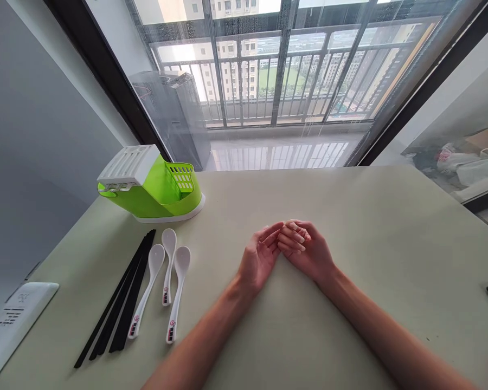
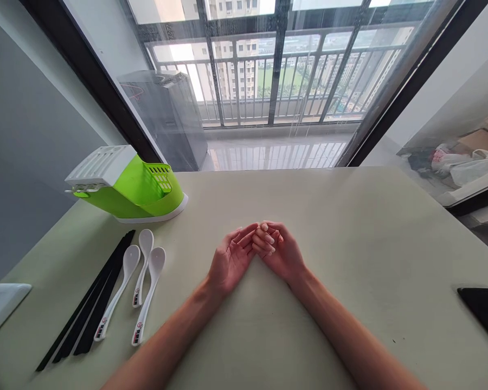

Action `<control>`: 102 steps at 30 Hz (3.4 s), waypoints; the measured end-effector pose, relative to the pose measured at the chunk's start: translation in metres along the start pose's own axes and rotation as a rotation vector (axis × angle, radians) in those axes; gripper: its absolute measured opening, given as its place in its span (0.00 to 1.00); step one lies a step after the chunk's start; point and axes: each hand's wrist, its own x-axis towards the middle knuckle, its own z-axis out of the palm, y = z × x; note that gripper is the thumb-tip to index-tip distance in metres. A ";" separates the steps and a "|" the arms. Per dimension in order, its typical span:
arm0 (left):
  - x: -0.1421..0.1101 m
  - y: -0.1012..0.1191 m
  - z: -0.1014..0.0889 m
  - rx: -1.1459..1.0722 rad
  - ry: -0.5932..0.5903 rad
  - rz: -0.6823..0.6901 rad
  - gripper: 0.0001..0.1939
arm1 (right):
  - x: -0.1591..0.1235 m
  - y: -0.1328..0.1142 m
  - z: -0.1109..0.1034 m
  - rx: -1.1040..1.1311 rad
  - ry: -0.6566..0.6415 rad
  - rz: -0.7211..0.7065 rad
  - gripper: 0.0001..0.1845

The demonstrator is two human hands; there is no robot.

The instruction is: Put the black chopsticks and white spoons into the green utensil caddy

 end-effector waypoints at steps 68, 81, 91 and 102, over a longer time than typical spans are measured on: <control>-0.034 -0.002 0.004 0.194 0.150 0.108 0.13 | -0.003 0.000 0.004 0.197 -0.036 0.073 0.12; -0.184 0.133 -0.038 1.974 0.917 0.519 0.19 | -0.006 -0.001 0.002 0.244 0.020 0.107 0.12; -0.227 0.159 -0.091 2.116 1.219 0.055 0.32 | -0.006 -0.001 -0.001 0.244 -0.006 0.100 0.13; -0.223 0.163 -0.084 2.026 1.268 -0.129 0.42 | -0.010 -0.005 0.001 0.326 -0.007 0.085 0.17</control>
